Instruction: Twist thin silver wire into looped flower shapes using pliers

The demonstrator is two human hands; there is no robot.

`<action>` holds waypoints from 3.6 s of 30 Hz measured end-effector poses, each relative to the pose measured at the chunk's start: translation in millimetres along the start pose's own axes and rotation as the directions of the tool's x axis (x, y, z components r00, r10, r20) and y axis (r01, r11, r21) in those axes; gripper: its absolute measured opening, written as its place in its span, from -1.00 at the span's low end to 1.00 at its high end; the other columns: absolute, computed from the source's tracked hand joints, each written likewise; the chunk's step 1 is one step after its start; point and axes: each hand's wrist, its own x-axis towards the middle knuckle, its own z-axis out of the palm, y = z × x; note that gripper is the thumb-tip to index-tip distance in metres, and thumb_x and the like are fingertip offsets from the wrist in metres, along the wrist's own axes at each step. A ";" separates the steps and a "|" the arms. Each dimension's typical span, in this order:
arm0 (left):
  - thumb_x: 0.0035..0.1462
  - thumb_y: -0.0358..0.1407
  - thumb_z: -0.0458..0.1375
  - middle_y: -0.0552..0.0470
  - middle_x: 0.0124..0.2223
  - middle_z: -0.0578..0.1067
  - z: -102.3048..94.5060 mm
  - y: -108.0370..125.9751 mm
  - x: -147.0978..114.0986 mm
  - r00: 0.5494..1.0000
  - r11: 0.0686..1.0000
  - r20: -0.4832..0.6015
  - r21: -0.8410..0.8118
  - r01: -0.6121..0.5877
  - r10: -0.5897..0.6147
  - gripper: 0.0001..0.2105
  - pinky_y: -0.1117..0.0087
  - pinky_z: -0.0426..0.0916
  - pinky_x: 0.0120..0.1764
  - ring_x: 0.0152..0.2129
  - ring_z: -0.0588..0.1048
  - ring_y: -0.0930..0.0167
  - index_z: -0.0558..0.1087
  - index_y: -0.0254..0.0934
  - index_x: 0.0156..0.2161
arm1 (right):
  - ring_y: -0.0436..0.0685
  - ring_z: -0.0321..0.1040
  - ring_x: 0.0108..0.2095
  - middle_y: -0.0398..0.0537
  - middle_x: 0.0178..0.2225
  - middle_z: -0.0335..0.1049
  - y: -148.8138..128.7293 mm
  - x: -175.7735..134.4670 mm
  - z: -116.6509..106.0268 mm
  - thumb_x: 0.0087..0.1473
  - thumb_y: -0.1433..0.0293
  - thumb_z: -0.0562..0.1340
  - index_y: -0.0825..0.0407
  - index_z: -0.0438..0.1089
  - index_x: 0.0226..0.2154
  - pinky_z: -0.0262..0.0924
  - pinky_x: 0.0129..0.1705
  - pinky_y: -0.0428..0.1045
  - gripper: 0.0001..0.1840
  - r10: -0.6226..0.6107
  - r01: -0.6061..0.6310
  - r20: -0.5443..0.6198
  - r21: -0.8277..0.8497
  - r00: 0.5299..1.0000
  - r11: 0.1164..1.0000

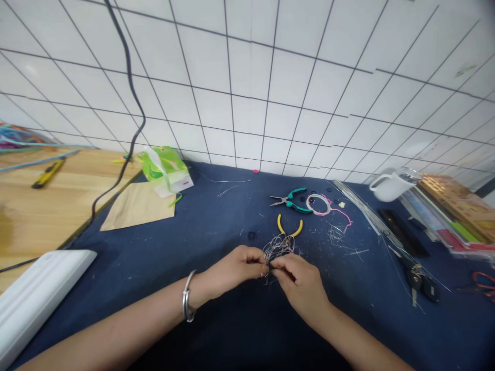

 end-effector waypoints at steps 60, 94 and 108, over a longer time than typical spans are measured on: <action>-0.02 -0.44 0.06 0.07 -0.46 0.46 10.1 -20.0 11.8 0.852 0.958 -0.486 0.281 -0.061 0.197 -0.89 0.47 0.28 -0.42 -0.51 0.39 0.46 0.45 -0.30 -0.41 | 0.05 0.34 -0.37 -0.16 -0.40 0.39 -6.4 -30.2 44.6 -0.04 0.56 0.08 -0.11 -0.35 0.23 0.24 -0.22 0.05 -0.13 0.118 -0.158 0.166 0.253 0.979 0.955; -0.05 -0.55 0.03 0.09 -0.45 0.41 -6.5 -10.7 10.4 0.856 0.801 -0.315 0.573 -0.172 0.409 -0.86 0.47 0.25 -0.40 -0.50 0.36 0.50 0.37 -0.32 -0.42 | -0.03 0.35 -0.50 0.02 -0.13 0.37 -12.7 -18.6 12.9 0.05 0.45 0.09 -0.11 0.04 0.12 0.29 -0.40 -0.02 -0.45 0.096 -0.152 0.151 0.427 0.984 0.891; 0.02 -0.50 0.02 0.00 -0.37 0.42 3.2 -10.3 -2.1 0.771 0.491 0.067 0.735 -0.467 0.633 -0.87 0.42 0.32 -0.33 -0.40 0.39 0.41 0.37 -0.30 -0.33 | 0.02 0.32 -0.28 -0.12 -0.31 0.43 -59.0 53.6 -27.6 0.06 0.55 0.02 0.01 0.36 -0.25 0.17 -0.24 -0.06 -0.72 -0.161 0.306 0.420 -0.304 0.893 0.902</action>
